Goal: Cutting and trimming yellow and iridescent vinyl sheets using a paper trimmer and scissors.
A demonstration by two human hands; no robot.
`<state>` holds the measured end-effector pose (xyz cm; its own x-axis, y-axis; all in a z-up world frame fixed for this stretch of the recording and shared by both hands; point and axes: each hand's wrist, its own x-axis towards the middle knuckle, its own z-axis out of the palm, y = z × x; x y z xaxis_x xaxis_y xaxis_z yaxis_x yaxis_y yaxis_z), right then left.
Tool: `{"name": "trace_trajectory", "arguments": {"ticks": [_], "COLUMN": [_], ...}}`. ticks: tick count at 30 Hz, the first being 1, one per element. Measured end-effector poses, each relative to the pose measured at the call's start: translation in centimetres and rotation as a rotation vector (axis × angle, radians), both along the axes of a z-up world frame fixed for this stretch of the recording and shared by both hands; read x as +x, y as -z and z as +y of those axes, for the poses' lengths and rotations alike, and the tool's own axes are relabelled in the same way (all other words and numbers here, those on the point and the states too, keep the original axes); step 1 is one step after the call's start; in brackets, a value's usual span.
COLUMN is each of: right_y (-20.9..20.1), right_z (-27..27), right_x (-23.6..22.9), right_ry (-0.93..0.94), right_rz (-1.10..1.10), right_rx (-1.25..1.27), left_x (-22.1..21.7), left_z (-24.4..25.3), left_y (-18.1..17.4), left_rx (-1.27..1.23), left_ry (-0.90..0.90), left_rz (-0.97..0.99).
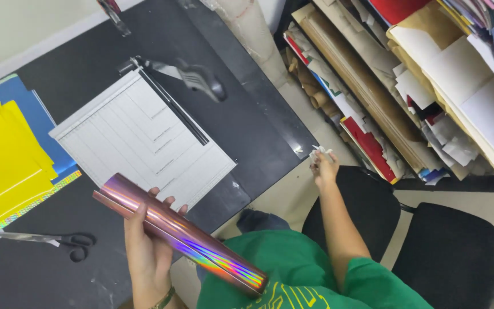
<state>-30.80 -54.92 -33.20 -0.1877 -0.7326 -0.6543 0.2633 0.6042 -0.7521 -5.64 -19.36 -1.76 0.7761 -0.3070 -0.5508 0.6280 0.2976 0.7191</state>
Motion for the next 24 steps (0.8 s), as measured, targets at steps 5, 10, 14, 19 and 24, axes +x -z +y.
{"name": "trace_trajectory", "arguments": {"ticks": [5,10,14,19,24], "right_y": [-2.9,-0.6,-0.8,0.2,3.9], "right_z": [1.6,2.9,3.1,2.0,1.1], "right_x": [0.9,-0.4,-0.5,0.0,-0.3], "right_ry": [-0.116,-0.09,-0.147,-0.22,-0.197], "right_rz": [0.184,0.21,0.162,0.153,0.287], "right_rx": [-0.028,-0.283,-0.254,-0.149,-0.209], "left_x": [-1.3,-3.3,-4.5,-4.8,-4.2], "left_z": [-1.3,-3.0,-4.5,-5.6,-4.5], "left_y": [2.4,3.4,4.1,2.2,2.6], "left_rx": [-0.062,-0.102,-0.126,0.098,0.148], "left_ry": [0.023,0.263,0.305,0.292,0.14], "left_rz": [0.031,0.065,0.076,0.14,0.133]}}
